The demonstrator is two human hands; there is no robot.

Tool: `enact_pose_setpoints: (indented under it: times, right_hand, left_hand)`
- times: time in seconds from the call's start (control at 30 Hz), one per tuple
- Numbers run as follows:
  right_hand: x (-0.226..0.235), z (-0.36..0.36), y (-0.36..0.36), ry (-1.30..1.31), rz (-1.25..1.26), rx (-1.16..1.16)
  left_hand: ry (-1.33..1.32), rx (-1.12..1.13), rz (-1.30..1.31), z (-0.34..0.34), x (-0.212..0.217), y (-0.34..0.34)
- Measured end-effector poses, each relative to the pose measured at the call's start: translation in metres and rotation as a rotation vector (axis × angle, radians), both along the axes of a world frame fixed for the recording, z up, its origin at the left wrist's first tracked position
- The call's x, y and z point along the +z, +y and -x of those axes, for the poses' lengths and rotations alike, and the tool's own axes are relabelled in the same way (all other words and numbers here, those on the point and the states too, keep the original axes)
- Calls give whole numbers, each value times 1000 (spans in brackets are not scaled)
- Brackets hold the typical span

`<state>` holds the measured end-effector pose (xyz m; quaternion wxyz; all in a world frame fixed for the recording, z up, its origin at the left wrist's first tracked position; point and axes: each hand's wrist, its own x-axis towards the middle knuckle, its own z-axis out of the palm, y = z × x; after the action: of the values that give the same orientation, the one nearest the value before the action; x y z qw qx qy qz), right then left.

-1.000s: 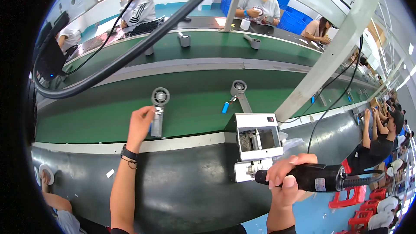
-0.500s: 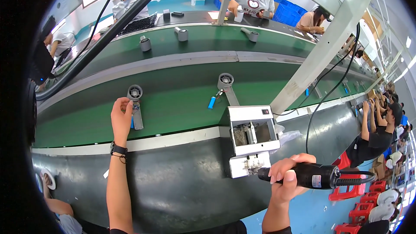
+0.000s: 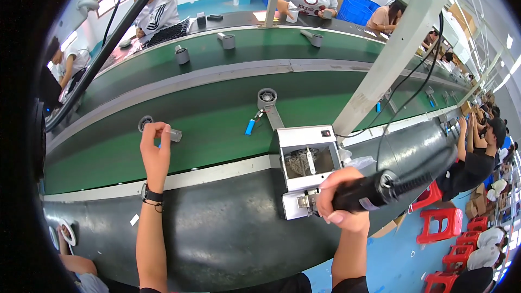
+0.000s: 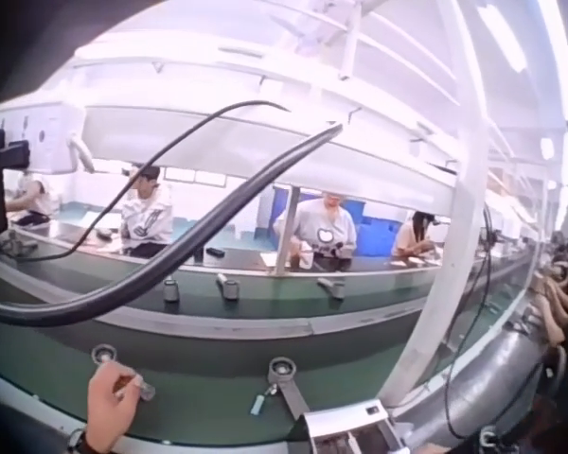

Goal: The person assembles components of a hair dryer by hand on a factory production line, attaching a fan component and internal wiring into a hair dryer housing with an electric screwdriver.

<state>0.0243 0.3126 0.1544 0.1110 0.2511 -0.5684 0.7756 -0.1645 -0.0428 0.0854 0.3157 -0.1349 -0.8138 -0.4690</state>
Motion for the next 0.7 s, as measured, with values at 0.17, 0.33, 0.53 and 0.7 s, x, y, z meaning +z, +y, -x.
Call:
enact_pose_setpoints:
  times: [0.17, 0.33, 0.53, 0.7]
  right_hand:
    - [-7, 4, 1, -40, 64, -30]
    - [-14, -12, -12, 17, 23, -396]
    - [-15, -22, -29, 44, 26, -665]
    - [-12, -22, -33, -2, -11, -695]
  left_hand:
    - [-19, -231, 98, -23, 3, 40]
    - [-131, -394, 177, -32, -15, 83]
    - [-126, -237, 162, 14, -53, 143]
    - [-465, -193, 275, 42, -47, 174]
